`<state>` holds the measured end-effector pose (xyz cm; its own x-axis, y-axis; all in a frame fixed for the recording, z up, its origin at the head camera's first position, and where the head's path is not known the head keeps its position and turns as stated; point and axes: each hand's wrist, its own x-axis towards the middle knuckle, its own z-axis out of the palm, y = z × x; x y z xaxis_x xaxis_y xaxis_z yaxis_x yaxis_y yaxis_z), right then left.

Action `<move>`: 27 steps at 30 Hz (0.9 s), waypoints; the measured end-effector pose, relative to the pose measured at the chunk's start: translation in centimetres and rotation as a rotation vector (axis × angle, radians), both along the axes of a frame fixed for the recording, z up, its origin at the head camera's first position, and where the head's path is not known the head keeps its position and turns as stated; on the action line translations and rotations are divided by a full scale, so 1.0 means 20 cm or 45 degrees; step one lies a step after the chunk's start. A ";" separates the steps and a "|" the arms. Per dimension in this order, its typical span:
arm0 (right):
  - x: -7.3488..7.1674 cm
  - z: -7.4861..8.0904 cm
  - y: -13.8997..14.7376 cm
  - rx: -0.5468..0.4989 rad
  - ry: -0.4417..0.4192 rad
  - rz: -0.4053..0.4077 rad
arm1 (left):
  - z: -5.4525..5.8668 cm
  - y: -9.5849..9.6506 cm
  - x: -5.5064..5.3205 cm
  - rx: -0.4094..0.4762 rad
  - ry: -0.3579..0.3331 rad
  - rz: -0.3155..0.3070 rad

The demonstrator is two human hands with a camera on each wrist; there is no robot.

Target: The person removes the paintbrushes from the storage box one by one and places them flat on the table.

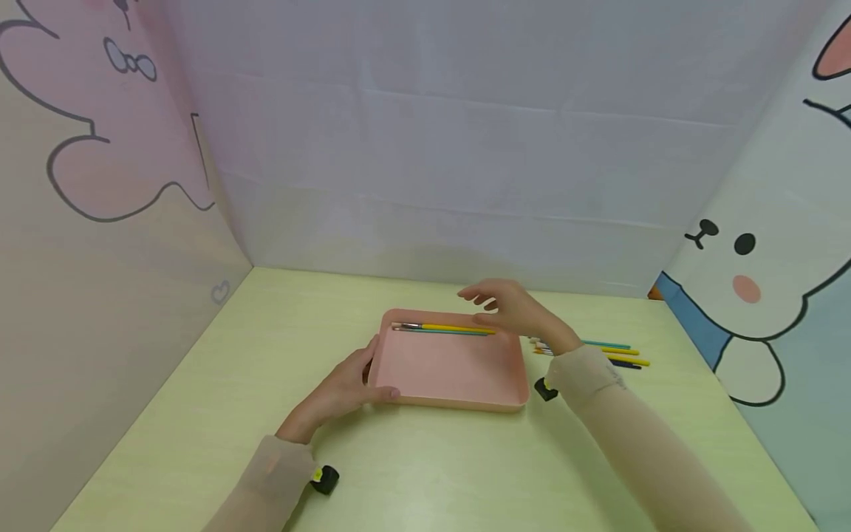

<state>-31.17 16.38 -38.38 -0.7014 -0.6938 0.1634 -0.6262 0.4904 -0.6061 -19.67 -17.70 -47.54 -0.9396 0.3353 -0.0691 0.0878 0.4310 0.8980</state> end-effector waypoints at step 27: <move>-0.07 -0.17 -0.36 0.506 0.023 0.048 | -0.01 -0.01 0.00 0.016 -0.019 0.002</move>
